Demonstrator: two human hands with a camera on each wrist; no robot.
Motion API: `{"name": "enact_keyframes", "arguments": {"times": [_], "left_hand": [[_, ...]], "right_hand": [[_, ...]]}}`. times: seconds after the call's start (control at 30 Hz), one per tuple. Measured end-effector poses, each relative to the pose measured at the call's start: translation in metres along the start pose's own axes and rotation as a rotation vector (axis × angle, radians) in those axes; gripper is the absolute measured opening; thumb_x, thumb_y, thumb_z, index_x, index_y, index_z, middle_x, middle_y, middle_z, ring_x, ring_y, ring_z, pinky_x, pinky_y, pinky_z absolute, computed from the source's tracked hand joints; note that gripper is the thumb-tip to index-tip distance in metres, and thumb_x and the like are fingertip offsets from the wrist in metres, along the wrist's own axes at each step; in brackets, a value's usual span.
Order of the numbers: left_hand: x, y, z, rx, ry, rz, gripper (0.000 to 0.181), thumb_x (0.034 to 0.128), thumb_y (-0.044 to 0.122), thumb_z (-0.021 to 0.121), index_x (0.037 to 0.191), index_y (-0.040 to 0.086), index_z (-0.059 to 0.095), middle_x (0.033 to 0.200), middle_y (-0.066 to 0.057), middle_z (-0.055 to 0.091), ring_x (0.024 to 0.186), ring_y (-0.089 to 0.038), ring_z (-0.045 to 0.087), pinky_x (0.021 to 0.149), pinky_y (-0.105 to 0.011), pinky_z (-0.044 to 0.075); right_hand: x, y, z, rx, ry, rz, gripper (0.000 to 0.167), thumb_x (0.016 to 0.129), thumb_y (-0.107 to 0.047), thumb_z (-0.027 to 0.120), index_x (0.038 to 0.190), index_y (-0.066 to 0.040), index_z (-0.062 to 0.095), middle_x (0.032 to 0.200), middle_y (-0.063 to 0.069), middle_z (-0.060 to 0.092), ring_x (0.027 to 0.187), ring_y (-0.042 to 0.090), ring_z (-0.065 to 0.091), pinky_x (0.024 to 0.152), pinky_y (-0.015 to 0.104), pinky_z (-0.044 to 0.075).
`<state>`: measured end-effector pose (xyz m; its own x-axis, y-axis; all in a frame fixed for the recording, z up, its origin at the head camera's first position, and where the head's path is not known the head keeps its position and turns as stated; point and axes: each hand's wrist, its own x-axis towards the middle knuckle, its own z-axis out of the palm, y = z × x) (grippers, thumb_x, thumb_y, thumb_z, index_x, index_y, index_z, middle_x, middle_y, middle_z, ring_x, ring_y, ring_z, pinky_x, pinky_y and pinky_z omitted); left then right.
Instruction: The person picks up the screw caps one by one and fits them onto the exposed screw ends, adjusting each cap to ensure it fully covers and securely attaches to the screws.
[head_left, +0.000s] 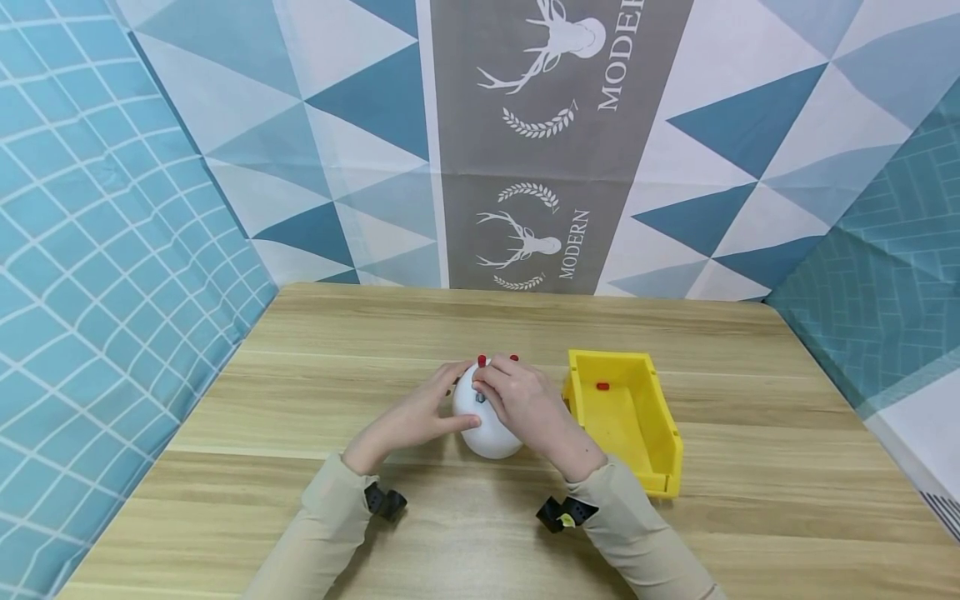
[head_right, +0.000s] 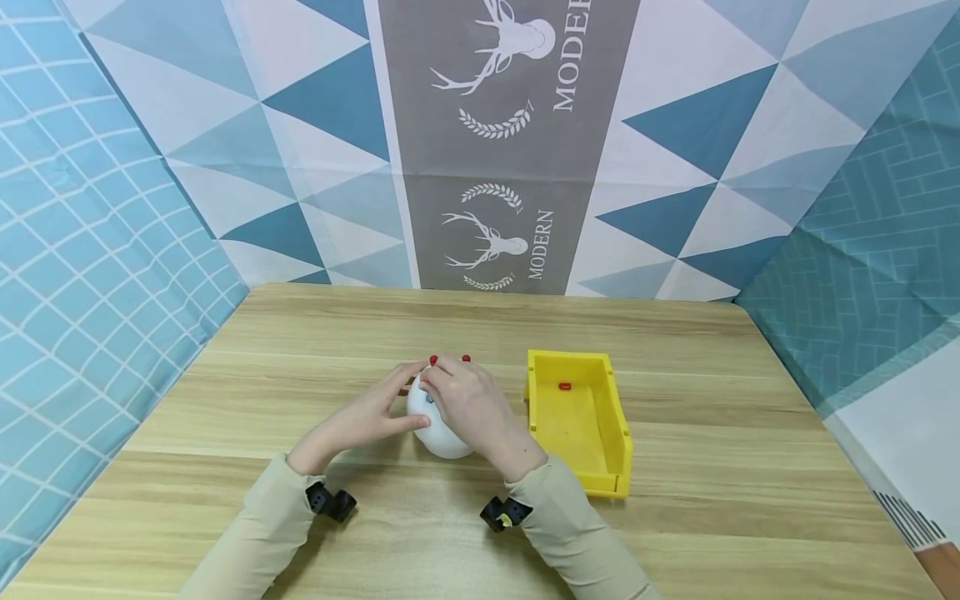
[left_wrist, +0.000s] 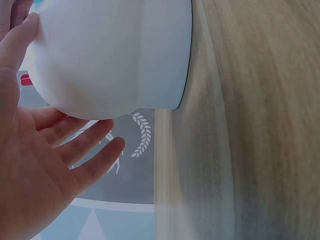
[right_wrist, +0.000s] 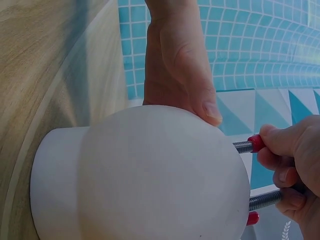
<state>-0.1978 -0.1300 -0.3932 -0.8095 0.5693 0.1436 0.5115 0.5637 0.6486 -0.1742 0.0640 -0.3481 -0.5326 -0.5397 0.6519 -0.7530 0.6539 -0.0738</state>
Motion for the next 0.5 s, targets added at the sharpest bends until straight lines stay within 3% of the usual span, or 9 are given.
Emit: {"name": "enact_keyframes", "arguments": {"times": [0.5], "left_hand": [[0.0002, 0.0002, 0.0006, -0.001, -0.002, -0.005, 0.081, 0.0793, 0.053, 0.061, 0.143, 0.019, 0.025, 0.141, -0.002, 0.034, 0.129, -0.020, 0.034, 0.102, -0.045, 0.035]], "right_hand": [[-0.0004, -0.0013, 0.0011, 0.006, -0.004, 0.014, 0.005, 0.082, -0.016, 0.067, 0.084, -0.012, 0.067, 0.079, -0.003, 0.058, 0.067, 0.011, 0.055, 0.063, 0.024, 0.051]]}}
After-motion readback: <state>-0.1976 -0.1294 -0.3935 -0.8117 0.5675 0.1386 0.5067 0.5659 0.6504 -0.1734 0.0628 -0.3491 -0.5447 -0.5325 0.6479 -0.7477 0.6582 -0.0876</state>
